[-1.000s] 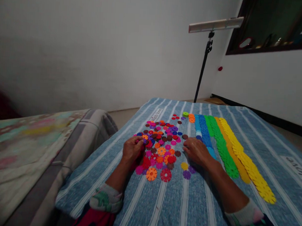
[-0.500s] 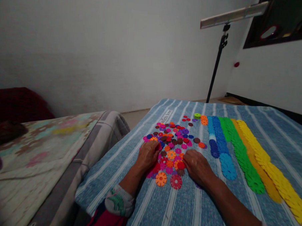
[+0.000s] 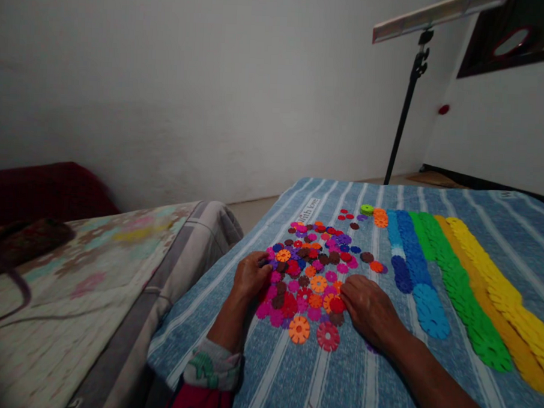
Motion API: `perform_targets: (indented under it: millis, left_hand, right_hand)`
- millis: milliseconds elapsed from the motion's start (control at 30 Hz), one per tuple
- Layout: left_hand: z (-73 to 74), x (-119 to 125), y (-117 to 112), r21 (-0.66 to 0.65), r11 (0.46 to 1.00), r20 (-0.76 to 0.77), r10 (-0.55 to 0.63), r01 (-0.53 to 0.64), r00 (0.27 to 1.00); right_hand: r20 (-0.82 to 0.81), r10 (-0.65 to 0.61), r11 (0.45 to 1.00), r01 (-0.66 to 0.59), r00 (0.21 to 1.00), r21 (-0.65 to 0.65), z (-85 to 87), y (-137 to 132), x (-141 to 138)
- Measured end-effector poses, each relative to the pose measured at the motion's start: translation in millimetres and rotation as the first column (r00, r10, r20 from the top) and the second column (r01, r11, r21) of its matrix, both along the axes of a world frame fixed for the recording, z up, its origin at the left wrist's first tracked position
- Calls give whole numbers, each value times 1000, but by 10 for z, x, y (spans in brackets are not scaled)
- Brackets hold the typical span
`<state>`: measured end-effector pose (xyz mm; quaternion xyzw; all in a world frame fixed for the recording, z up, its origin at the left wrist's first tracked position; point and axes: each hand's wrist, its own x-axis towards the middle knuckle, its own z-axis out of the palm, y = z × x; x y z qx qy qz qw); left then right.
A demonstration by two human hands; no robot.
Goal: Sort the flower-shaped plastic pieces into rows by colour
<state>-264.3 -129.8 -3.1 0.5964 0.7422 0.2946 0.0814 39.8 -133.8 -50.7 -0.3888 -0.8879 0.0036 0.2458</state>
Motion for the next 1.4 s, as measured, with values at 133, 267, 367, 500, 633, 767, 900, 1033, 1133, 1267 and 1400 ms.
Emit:
perform_targets:
  millis: [133, 267, 367, 500, 633, 767, 900, 1033, 1133, 1267, 1400]
  left_hand:
    - [31, 12, -24, -6, 1000, -19, 15, -16, 1000]
    - [87, 89, -79, -75, 991, -89, -119, 112, 989]
    - [98, 118, -99, -125, 977, -153, -192, 174, 969]
    - [77, 82, -81, -142, 987, -189, -107, 81, 976]
    - [95, 49, -68, -129, 989, -176, -100, 78, 979]
    - [134, 18, -79, -120, 992, -99, -49, 37, 994]
    - [115, -67, -70, -85, 994, -91, 64, -72, 994]
    - [51, -176, -23, 5, 990, 24, 141, -141, 990]
    - [7, -225, 8, 46, 992, 157, 110, -118, 981]
    - [-16, -212, 14, 88, 992, 383, 55, -95, 922]
    - [20, -101, -2, 84, 996, 600, -23, -34, 800]
  right_hand:
    - [-25, -3, 1000, 3, 1000, -18, -1, -12, -2]
    - [-46, 12, 1000, -12, 999, -12, -30, -11, 0]
    - [-59, 10, 1000, -11, 998, -7, -57, -5, 6]
    - [-63, 6, 1000, -7, 998, -19, -65, -6, 11]
    - [-89, 9, 1000, -10, 996, -14, -41, -14, 8]
    - [-93, 12, 1000, -13, 996, -17, -24, -14, 15]
    - [-88, 9, 1000, -11, 996, -27, -31, -6, 26]
    - [-86, 11, 1000, -13, 996, -28, -33, -6, 26]
    - [-86, 11, 1000, -14, 996, -26, -33, -8, 24]
    - [-93, 9, 999, -13, 996, -34, -52, 0, 32]
    - [-93, 18, 999, -21, 995, -29, -63, 17, 37]
